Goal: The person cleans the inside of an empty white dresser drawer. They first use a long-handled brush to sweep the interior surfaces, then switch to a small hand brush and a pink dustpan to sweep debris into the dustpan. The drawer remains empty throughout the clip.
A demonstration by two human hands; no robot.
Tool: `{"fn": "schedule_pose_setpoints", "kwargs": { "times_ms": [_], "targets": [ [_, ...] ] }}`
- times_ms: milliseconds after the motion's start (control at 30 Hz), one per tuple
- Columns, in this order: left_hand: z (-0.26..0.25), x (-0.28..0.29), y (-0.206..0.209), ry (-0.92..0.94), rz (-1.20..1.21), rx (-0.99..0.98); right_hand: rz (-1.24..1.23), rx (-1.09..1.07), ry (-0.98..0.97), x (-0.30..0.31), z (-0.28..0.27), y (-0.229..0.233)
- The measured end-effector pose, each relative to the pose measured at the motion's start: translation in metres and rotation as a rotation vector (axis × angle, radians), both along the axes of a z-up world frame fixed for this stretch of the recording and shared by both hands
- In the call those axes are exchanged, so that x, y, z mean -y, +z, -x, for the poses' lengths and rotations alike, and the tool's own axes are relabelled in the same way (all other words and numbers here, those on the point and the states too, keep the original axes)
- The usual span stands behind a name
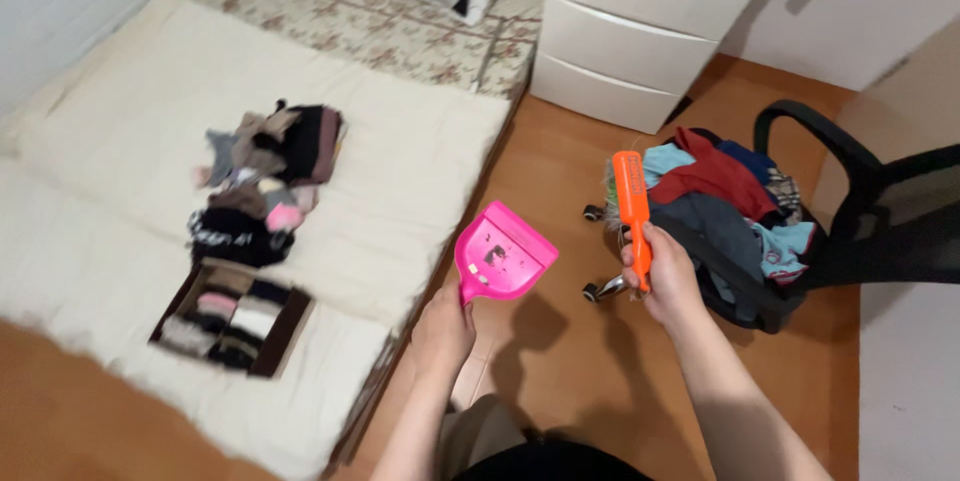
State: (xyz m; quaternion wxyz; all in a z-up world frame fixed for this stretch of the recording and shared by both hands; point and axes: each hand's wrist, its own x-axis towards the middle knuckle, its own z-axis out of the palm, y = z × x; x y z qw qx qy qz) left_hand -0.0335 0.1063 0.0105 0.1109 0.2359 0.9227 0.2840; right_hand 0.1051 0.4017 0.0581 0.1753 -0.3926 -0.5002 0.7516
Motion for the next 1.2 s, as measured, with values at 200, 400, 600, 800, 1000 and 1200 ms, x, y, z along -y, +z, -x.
{"fn": "schedule_pose_setpoints", "kwargs": {
  "times_ms": [200, 400, 600, 800, 1000, 1200],
  "targets": [
    [0.083, -0.119, -0.002, -0.142, -0.059, -0.047, 0.014, -0.138, -0.13, -0.099, 0.043, -0.017],
    [0.214, -0.252, 0.019, -0.255, -0.071, -0.044, -0.032, -0.156, -0.214, -0.21, 0.143, -0.019],
    [0.355, -0.391, 0.051, -0.393, -0.135, -0.129, -0.068, -0.169, -0.279, -0.327, 0.249, -0.005],
    [0.459, -0.533, 0.062, -0.513, -0.119, -0.209, -0.051, -0.151, -0.356, -0.438, 0.312, -0.005],
    [0.558, -0.693, 0.088, -0.536, -0.115, -0.234, -0.296, 0.214, -0.39, -0.595, 0.384, 0.009],
    [0.658, -0.852, 0.15, -0.538, -0.141, -0.259, -0.412, 0.315, -0.31, -0.756, 0.464, 0.072]
  ]
}}
